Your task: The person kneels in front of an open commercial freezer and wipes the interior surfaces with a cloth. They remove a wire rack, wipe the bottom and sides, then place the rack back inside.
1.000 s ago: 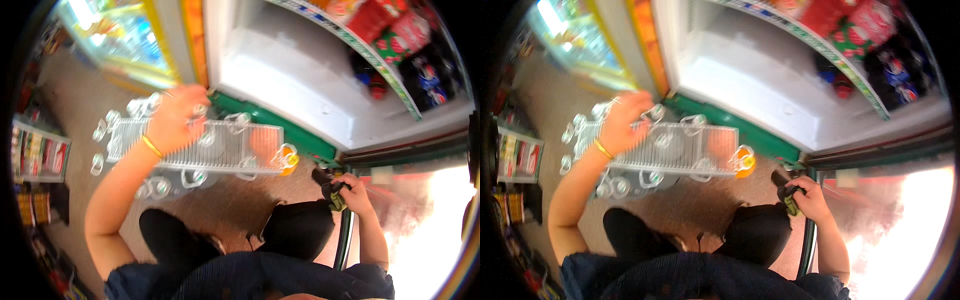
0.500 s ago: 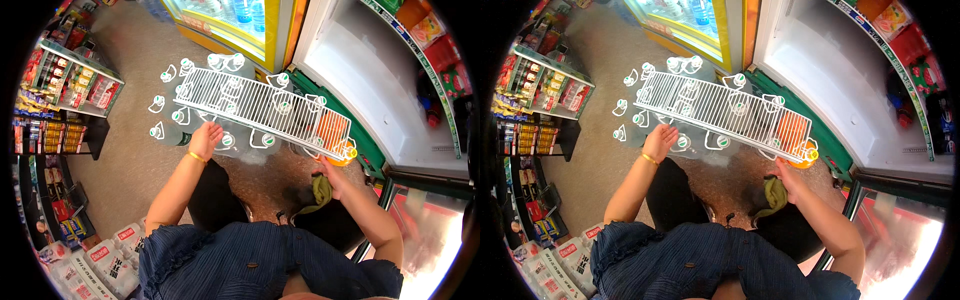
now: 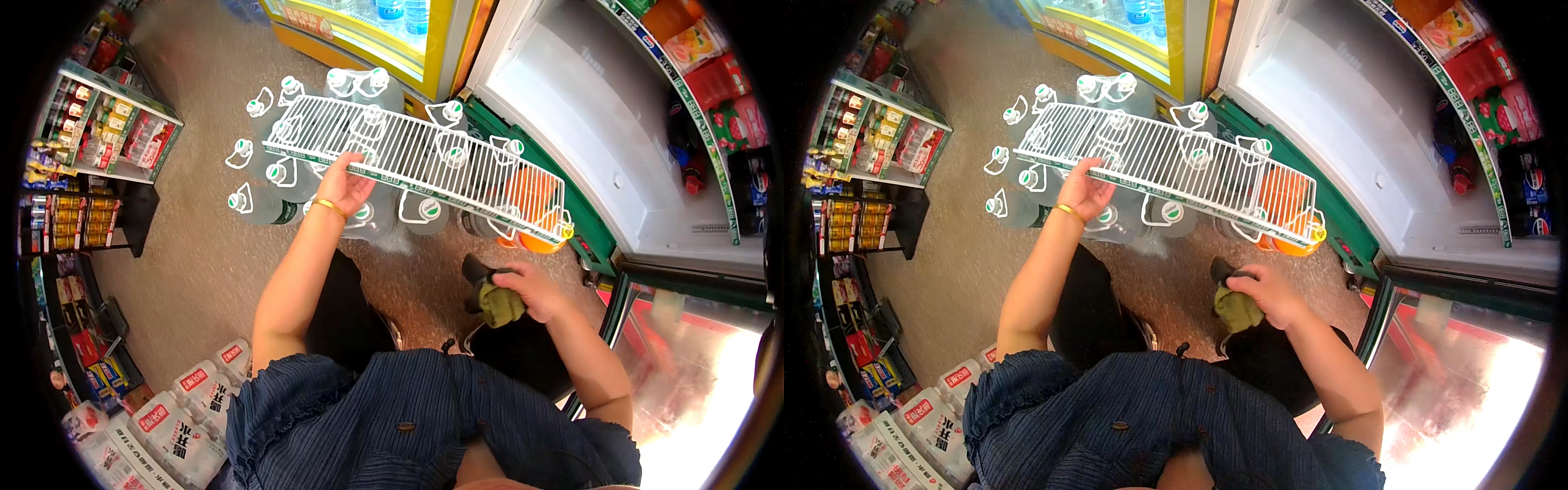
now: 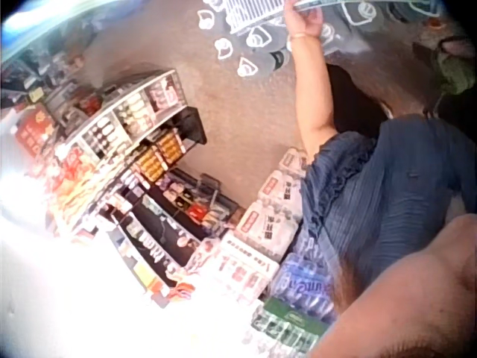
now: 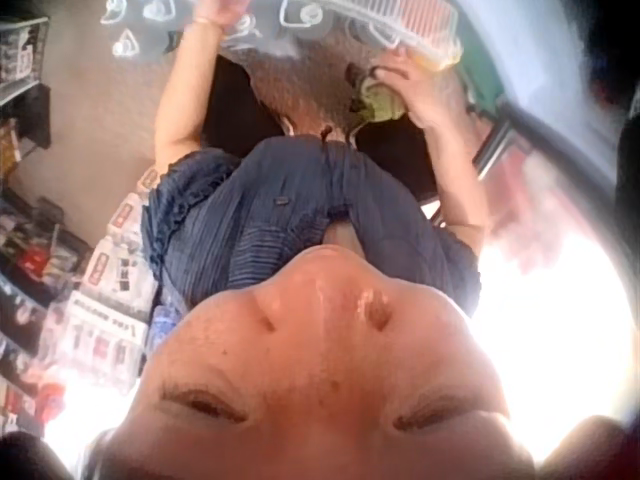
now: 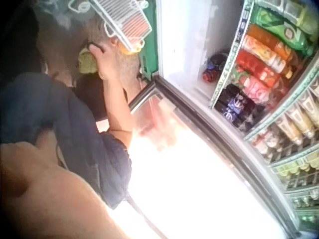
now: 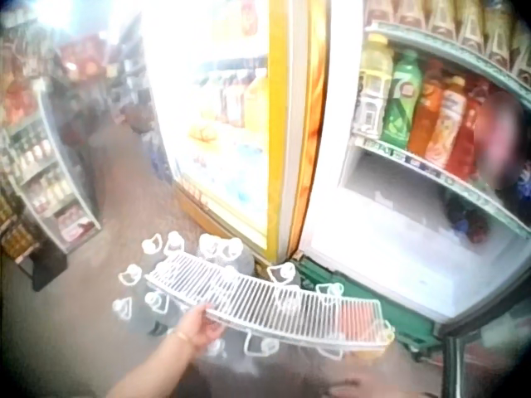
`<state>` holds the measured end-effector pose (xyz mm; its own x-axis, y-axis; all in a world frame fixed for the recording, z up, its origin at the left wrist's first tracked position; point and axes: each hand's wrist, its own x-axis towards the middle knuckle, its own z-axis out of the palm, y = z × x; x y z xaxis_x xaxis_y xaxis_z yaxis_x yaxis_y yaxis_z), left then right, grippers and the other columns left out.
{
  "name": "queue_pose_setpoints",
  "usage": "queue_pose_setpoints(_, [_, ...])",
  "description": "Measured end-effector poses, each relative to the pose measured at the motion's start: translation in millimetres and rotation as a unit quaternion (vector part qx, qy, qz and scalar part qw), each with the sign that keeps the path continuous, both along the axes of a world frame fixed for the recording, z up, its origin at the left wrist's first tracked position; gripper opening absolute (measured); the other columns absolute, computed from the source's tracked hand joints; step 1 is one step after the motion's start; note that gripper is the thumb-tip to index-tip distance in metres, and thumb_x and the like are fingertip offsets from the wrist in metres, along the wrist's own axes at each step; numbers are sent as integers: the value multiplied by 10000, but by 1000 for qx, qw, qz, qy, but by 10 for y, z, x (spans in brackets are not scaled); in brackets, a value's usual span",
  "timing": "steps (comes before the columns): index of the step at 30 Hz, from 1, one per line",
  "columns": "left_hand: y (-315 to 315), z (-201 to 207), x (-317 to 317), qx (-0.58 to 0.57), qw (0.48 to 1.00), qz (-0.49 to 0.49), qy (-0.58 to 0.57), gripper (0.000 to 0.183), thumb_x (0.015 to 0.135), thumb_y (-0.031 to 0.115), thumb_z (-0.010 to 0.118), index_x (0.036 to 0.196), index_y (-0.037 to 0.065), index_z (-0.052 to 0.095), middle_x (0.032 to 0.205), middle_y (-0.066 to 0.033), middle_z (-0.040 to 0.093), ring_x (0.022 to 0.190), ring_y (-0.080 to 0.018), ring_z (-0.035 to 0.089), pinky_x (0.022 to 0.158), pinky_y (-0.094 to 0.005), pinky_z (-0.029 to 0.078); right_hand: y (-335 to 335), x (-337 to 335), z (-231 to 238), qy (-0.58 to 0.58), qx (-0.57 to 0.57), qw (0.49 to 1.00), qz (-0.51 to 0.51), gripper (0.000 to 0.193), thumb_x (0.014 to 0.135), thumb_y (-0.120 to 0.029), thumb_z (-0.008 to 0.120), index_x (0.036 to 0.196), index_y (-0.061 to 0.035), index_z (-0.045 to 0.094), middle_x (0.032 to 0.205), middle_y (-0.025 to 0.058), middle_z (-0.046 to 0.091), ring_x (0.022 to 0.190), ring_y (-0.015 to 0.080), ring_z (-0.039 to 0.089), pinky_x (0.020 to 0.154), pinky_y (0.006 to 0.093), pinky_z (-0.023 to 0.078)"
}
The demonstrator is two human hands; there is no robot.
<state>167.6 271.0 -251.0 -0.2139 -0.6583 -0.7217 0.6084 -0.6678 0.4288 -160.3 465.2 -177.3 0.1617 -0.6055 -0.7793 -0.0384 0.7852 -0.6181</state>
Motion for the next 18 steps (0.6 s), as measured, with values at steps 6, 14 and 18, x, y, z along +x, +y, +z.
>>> queue_pose_setpoints(6, [299,302,-65,-62,991,-12,119,445,799,114,546,1227,6,489,1147,-143,568,1115,-293,547,964,-493,443,186,-112,748,90,-279,956,-9,264,955,-256,506,1082,-26,536,941,63,604,906,164,577,819,317,459])
queue_pose_setpoints(14, [1049,1030,-413,-238,967,93,18,410,869,158,482,1208,-71,506,1166,-181,594,1071,-293,585,951,-420,455,8,94,515,69,-194,932,-298,439,995,-397,287,1074,-16,490,1028,100,561,965,184,537,881,307,416])
queue_pose_setpoints(18, [1141,1267,-637,-330,920,208,45,392,909,249,448,1092,-70,584,1044,-185,645,970,-268,623,916,-394,467,-321,148,477,230,-359,872,-242,290,885,-242,442,1074,-22,442,960,80,491,891,163,488,837,284,421])
